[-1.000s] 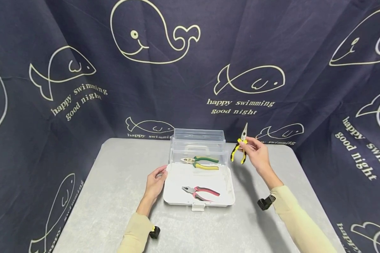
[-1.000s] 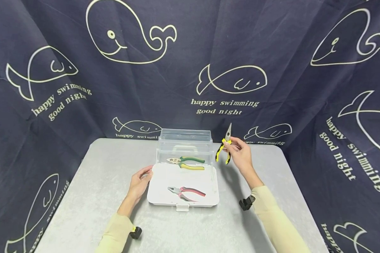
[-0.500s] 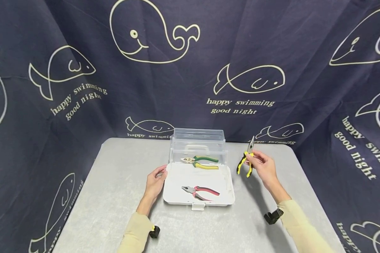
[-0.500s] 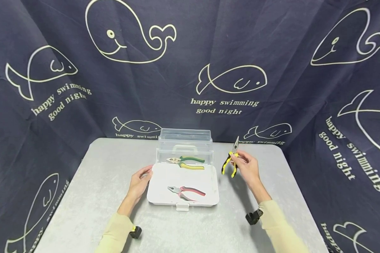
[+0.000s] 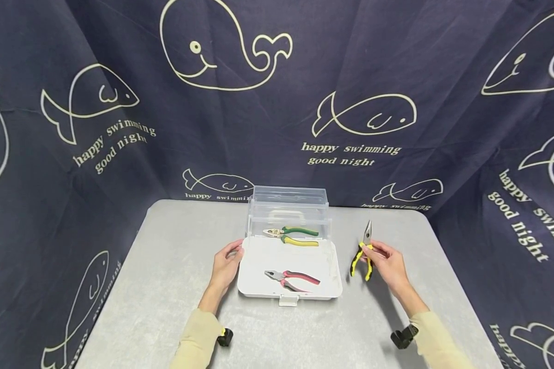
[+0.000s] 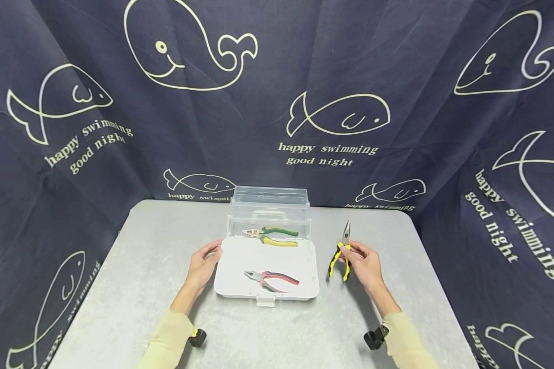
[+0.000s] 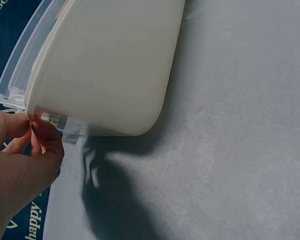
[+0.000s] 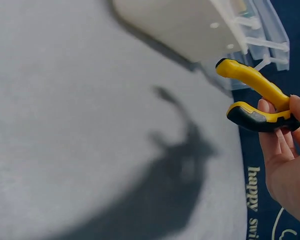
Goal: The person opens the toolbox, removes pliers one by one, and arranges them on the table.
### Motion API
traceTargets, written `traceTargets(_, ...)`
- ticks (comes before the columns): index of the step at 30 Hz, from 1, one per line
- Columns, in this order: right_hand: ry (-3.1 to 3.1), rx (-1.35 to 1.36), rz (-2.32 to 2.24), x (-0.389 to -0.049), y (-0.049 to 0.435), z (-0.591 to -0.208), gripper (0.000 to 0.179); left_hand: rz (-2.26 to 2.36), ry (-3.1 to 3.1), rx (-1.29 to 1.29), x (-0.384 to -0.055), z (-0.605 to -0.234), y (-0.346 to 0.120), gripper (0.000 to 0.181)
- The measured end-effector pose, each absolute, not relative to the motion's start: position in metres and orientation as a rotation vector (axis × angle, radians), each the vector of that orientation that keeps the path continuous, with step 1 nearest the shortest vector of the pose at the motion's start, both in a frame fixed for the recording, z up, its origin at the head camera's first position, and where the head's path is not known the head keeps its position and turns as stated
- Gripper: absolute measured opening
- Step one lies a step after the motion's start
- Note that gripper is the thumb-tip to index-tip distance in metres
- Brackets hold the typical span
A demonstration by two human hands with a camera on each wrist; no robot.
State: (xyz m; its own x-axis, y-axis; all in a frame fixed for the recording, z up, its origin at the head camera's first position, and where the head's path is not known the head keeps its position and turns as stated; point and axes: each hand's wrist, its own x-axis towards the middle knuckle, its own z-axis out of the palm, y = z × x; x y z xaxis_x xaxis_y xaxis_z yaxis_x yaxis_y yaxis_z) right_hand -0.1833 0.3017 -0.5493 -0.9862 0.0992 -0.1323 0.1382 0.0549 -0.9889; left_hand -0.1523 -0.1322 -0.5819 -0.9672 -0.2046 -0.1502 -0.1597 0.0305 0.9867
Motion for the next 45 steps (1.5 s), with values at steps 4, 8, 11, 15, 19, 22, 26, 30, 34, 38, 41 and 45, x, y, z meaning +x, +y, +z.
traceTargets(4, 2.302, 0.28, -2.049, -0.175, 0.309, -0.561, 0.053, -2.125, -2.222, 0.392, -0.153, -0.583, -0.133, 0.034)
traceTargets(8, 2.325, 0.323, -1.979, -0.168, 0.313, -0.568, 0.052, -2.127, -2.222, 0.385, -0.153, -0.583, -0.132, 0.034)
traceTargets(11, 2.346, 0.338, -1.917, -0.164, 0.315, -0.573, 0.051, -2.126, -2.227, 0.382, -0.153, -0.583, -0.132, 0.035)
traceTargets(15, 2.382, 0.337, -1.847, -0.161, 0.317, -0.577, 0.049, -2.128, -2.23, 0.382, -0.153, -0.583, -0.132, 0.035)
traceTargets(19, 2.436, 0.328, -1.775, -0.16, 0.316, -0.581, 0.046, -2.138, -2.238, 0.393, -0.15, -0.576, -0.131, 0.036)
traceTargets(22, 2.479, 0.336, -1.715, -0.16, 0.316, -0.583, 0.044, -2.141, -2.254, 0.384, -0.146, -0.562, -0.131, 0.037)
traceTargets(26, 2.617, 0.343, -1.513, -0.159, 0.318, -0.584, 0.043, -2.144, -2.269, 0.368, -0.14, -0.544, -0.129, 0.037)
traceTargets(30, 2.811, 0.331, -1.222, -0.157, 0.322, -0.585, 0.041, -2.151, -2.258, 0.368, -0.137, -0.537, -0.128, 0.036)
traceTargets(34, 2.929, 0.295, -1.071, -0.153, 0.326, -0.584, 0.04, -2.165, -2.238, 0.358, -0.137, -0.537, -0.126, 0.035)
traceTargets(38, 2.965, 0.267, -1.039, -0.151, 0.329, -0.582, 0.035, -2.173, -2.228, 0.351, -0.137, -0.538, -0.125, 0.036)
traceTargets(41, 2.943, 0.244, -1.054, -0.151, 0.331, -0.579, 0.031, -2.162, -2.234, 0.349, -0.137, -0.539, -0.126, 0.036)
traceTargets(45, 2.912, 0.216, -1.08, -0.15, 0.332, -0.574, 0.028, -2.132, -2.258, 0.346, -0.137, -0.54, -0.127, 0.035)
